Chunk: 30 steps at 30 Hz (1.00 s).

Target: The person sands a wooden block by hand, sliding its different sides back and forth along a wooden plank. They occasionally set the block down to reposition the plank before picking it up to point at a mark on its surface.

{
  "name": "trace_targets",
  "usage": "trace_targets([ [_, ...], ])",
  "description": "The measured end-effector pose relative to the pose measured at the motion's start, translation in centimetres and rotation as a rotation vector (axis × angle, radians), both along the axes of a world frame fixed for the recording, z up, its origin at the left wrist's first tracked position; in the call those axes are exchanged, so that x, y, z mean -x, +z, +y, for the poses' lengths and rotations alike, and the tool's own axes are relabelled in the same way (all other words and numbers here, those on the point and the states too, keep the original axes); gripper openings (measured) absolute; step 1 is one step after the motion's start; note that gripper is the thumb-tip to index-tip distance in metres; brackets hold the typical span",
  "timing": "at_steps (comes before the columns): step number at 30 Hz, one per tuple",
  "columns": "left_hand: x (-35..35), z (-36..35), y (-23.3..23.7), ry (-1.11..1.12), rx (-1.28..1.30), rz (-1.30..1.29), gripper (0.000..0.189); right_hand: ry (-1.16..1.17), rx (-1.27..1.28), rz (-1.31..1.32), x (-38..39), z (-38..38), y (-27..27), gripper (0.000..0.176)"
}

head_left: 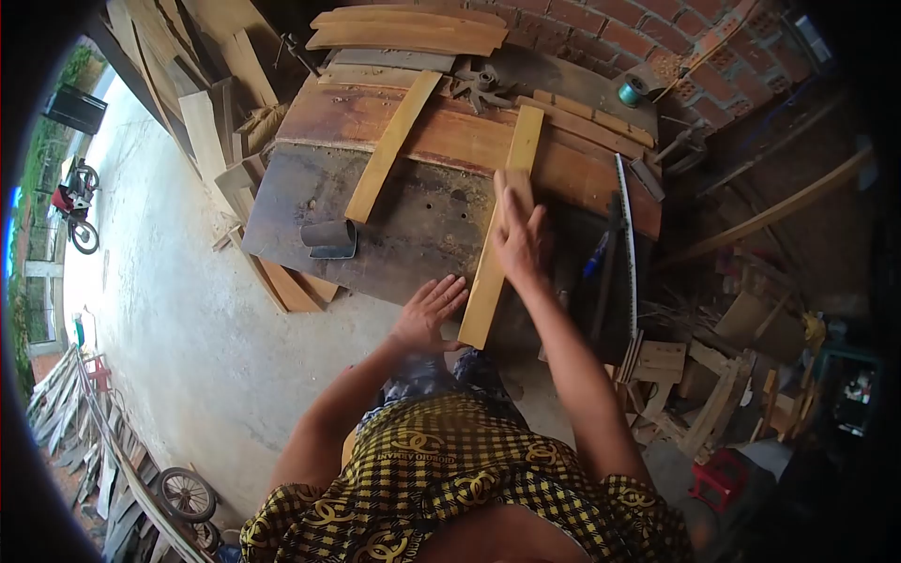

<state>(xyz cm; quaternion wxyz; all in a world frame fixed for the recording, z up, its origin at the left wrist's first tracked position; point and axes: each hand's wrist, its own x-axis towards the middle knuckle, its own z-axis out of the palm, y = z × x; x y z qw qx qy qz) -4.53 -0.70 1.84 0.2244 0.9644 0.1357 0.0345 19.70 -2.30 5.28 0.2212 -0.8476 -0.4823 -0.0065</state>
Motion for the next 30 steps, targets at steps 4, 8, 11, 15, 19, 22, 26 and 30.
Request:
trace_targets([
  [4,-0.1,-0.4,0.5,0.034,0.032,0.018,0.104,0.121,0.027,0.054,7.9,-8.1,0.1,0.077],
  [8,0.1,-0.4,0.7,0.02,0.05,-0.013,0.105,0.21,-0.036,0.025,9.6,-10.5,0.5,0.076],
  [11,0.4,-0.4,-0.1,0.018,0.029,-0.042,0.097,0.207,0.011,0.036,9.6,-10.3,0.5,0.073],
  [15,0.8,-0.5,-0.4,0.029,0.056,-0.073,0.092,0.162,0.023,0.033,8.9,-8.5,0.7,0.075],
  [19,0.8,-0.5,0.0,0.04,0.073,-0.066,0.089,0.025,-0.002,0.072,3.8,-1.8,0.1,0.075],
  [22,1.0,-1.2,-0.2,0.08,0.074,-0.026,0.088,-0.067,-0.048,0.075,-2.2,5.0,-0.5,0.074],
  [26,1.0,-1.6,-0.3,0.075,0.06,0.0,0.084,-0.118,-0.128,0.216,-9.7,13.8,-1.6,0.075],
  [30,1.5,-1.4,0.7,0.022,-0.01,0.093,0.083,-0.196,-0.145,0.312,-10.4,15.6,-1.9,0.076],
])
